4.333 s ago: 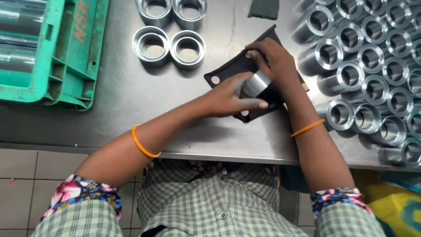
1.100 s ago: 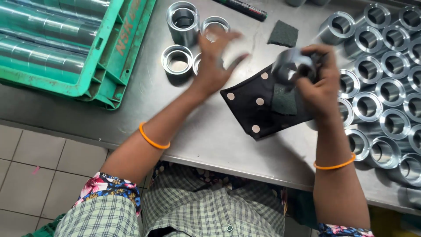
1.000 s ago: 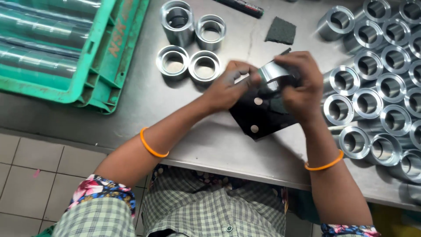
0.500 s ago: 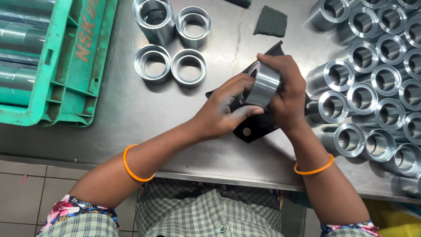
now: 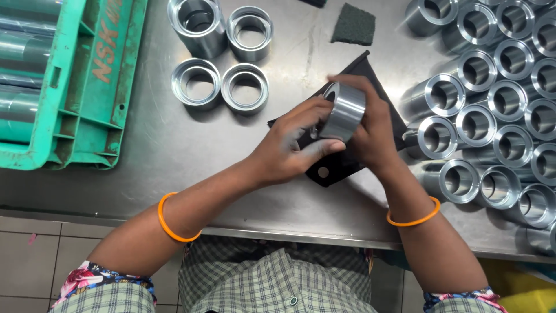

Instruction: Rubbing and cleaning industrial metal rings with a small black pad on a metal workbench.

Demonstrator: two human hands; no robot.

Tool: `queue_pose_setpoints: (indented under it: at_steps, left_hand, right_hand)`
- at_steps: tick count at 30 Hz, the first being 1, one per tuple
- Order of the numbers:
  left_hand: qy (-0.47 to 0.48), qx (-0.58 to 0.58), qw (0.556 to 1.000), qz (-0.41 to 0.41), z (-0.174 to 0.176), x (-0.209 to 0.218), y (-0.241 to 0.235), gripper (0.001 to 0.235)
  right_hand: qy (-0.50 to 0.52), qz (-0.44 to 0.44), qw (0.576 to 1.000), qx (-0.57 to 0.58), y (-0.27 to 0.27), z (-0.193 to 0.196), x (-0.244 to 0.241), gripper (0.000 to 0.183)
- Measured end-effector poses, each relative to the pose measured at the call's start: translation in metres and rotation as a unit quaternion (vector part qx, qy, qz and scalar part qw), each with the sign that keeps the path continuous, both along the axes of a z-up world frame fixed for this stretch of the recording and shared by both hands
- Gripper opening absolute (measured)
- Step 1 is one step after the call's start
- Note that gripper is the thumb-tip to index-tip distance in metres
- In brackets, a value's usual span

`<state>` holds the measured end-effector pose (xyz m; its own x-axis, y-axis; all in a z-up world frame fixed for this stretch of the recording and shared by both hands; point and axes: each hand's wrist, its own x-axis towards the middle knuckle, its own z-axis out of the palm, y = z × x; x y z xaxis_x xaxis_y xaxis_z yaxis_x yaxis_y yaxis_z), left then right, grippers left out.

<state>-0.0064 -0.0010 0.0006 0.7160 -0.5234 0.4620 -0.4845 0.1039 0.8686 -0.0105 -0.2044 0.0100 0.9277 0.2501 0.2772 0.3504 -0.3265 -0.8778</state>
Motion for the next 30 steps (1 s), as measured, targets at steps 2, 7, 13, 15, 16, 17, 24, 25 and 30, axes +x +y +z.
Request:
queue_pose_setpoints:
  at_steps: [2,7,13,15,16,17,24,25,30]
  left_hand:
    - [-0.001,0.002,1.0,-0.003,0.0,0.0,-0.001,0.041]
    - [-0.099,-0.014,0.995,0.028,-0.009,0.002,-0.001,0.042]
    - [0.26,-0.096,0.958,-0.073,-0.019,0.008,-0.004,0.038]
    - [0.438,-0.244,0.861,-0.083,-0.032,0.016,-0.008,0.04]
    - [0.435,-0.246,0.864,-0.069,-0.038,0.02,-0.01,0.04]
    - [0.483,-0.28,0.828,-0.059,-0.045,0.024,-0.01,0.044]
    - [0.527,-0.293,0.797,-0.048,-0.013,0.018,-0.006,0.062]
    - [0.527,-0.295,0.796,-0.044,-0.022,0.021,-0.003,0.062]
    - [0.512,-0.329,0.786,-0.113,-0.029,0.028,0.001,0.088]
  right_hand:
    - [-0.037,-0.035,0.998,-0.03,0.004,0.003,-0.003,0.043]
    - [0.052,0.005,0.997,0.065,-0.001,-0.007,0.001,0.041]
    - [-0.08,-0.106,0.984,-0.118,0.014,0.014,-0.006,0.05]
    - [0.139,-0.101,0.985,0.015,0.016,0.017,-0.002,0.041]
    - [0.139,-0.087,0.986,0.018,0.01,0.011,-0.001,0.041]
    - [0.26,-0.063,0.956,0.124,0.004,0.005,0.001,0.037]
    - [0.049,-0.055,0.995,0.071,0.034,0.013,-0.019,0.048]
    - [0.051,-0.051,0.995,0.071,0.037,0.012,-0.019,0.048]
    - [-0.235,0.02,0.957,-0.167,0.004,-0.008,-0.014,0.029]
